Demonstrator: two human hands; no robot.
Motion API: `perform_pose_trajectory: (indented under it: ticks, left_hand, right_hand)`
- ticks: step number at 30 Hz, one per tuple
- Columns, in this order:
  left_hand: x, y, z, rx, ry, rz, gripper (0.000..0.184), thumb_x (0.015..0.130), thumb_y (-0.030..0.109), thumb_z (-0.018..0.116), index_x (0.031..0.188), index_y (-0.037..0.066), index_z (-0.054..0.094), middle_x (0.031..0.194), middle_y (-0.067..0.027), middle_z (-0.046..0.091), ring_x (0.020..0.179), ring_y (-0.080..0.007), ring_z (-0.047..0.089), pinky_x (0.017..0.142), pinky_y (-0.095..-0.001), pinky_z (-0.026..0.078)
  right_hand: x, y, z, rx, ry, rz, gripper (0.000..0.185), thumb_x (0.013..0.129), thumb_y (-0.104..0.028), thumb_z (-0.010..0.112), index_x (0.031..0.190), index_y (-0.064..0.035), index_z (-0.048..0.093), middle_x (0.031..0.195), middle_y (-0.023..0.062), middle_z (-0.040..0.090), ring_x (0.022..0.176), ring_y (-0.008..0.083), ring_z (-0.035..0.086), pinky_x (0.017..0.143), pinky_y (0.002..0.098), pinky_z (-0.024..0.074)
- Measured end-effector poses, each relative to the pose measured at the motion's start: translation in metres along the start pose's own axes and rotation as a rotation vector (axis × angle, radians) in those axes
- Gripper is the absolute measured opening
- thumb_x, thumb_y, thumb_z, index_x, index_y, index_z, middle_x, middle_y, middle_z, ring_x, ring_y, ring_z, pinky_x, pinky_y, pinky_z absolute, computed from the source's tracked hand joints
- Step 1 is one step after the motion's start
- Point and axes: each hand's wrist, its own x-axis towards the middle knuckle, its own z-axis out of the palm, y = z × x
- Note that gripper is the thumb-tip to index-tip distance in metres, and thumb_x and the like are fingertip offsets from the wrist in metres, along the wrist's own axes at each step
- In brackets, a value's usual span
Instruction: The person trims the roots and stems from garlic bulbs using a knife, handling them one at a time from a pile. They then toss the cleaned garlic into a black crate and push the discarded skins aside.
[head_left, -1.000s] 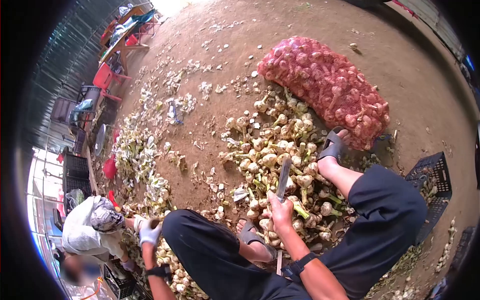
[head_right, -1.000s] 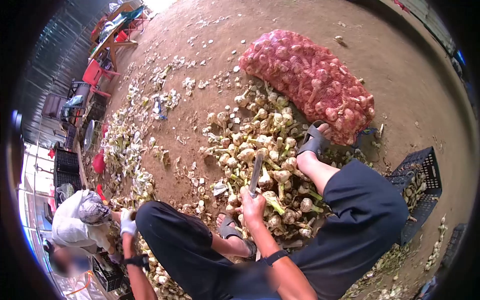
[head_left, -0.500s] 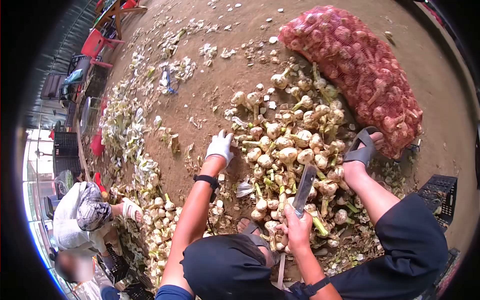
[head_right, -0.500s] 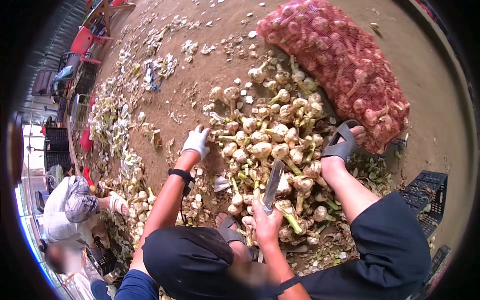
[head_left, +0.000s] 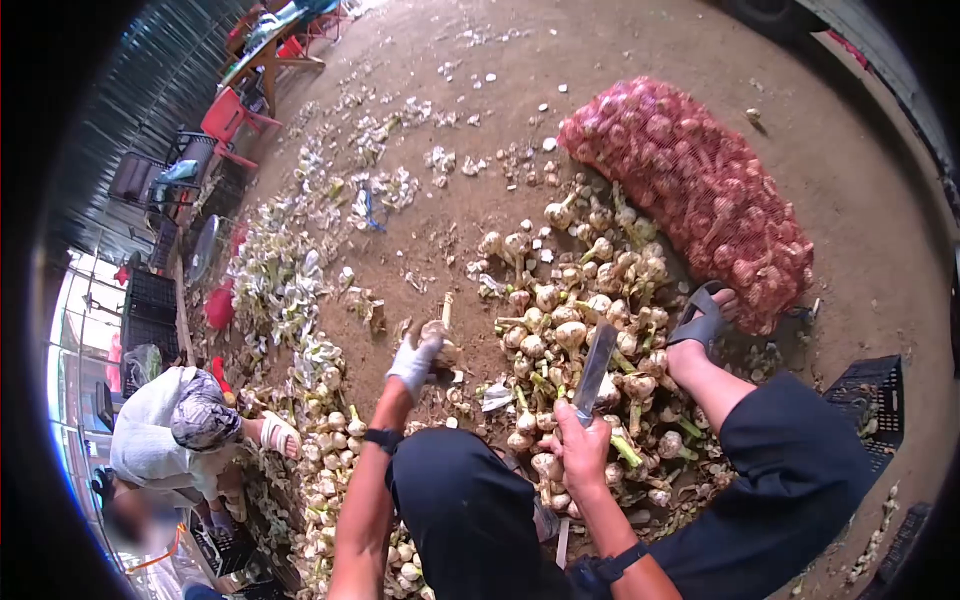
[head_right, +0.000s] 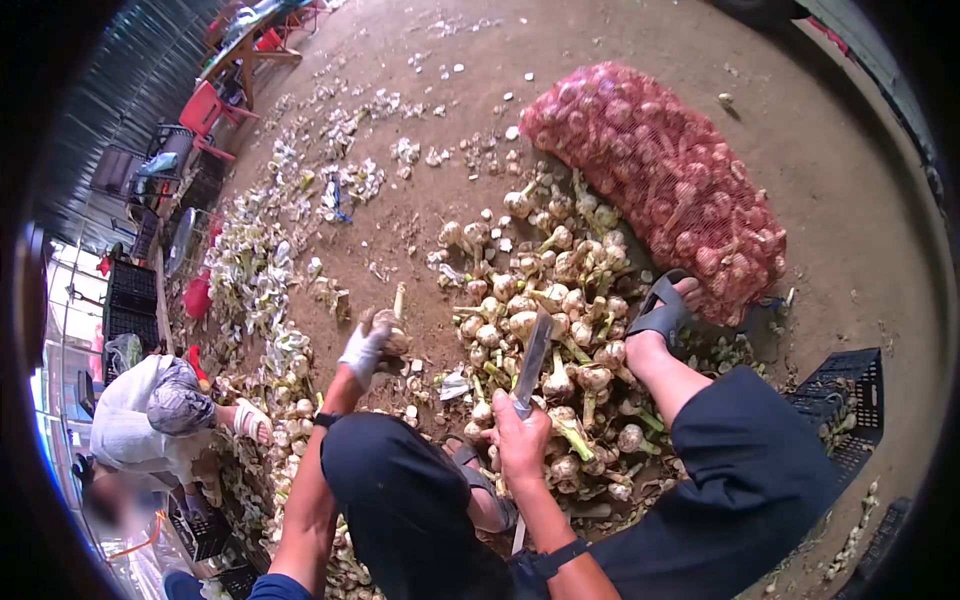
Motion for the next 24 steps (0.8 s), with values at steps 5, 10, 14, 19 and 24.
perform_pose_trajectory:
  ticks: [5,10,14,19,24]
  left_hand:
    - [-0.117,0.111,0.006,0.1,-0.146,0.269,0.049,0.098,0.051,0.059,0.116,0.006,0.066,0.082,-0.0034,0.068,0.063,-0.0136,0.067,0.051,-0.028,0.055]
    - [-0.203,0.174,0.051,0.509,-0.189,0.399,0.039,0.098,0.045,0.06,0.101,0.007,0.07,0.072,-0.002,0.064,0.056,-0.0098,0.061,0.046,-0.0261,0.049]
    - [-0.251,0.176,0.109,0.743,-0.232,0.349,0.037,0.101,0.039,0.058,0.117,0.008,0.069,0.083,0.0006,0.065,0.071,-0.0071,0.06,0.059,-0.026,0.052]
    - [-0.272,0.157,0.125,0.437,-0.518,0.368,0.049,0.091,0.032,0.074,0.127,0.002,0.062,0.106,-0.0029,0.068,0.093,-0.0107,0.064,0.079,-0.0287,0.056]
    - [-0.269,0.131,0.119,0.417,-0.45,0.612,0.064,0.071,0.015,0.091,0.126,0.002,0.061,0.118,-0.005,0.065,0.105,-0.0134,0.062,0.095,-0.0311,0.051]
  right_hand:
    - [-0.029,-0.035,0.018,0.02,-0.124,-0.185,0.029,0.095,-0.026,0.071,0.089,0.001,0.065,0.065,-0.0027,0.055,0.053,0.0056,0.051,0.053,0.0276,0.056]
    - [-0.078,-0.088,0.041,0.001,-0.306,-0.318,0.026,0.092,-0.027,0.077,0.095,-0.0019,0.069,0.073,-0.0037,0.062,0.064,0.0038,0.056,0.056,0.021,0.0483]
    - [-0.098,-0.108,0.035,-0.18,-0.366,-0.404,0.036,0.085,-0.034,0.083,0.09,-0.0027,0.067,0.07,-0.0043,0.061,0.062,0.0026,0.053,0.054,0.022,0.0432]
    - [-0.096,-0.121,0.006,0.177,-0.479,-0.202,0.04,0.085,-0.038,0.081,0.097,-0.0032,0.065,0.072,-0.0045,0.06,0.06,0.0028,0.056,0.055,0.0236,0.056]
    - [-0.087,-0.117,-0.002,0.3,-0.585,-0.129,0.038,0.088,-0.041,0.078,0.088,-0.0054,0.063,0.065,-0.0062,0.052,0.052,0.0019,0.046,0.055,0.0232,0.0545]
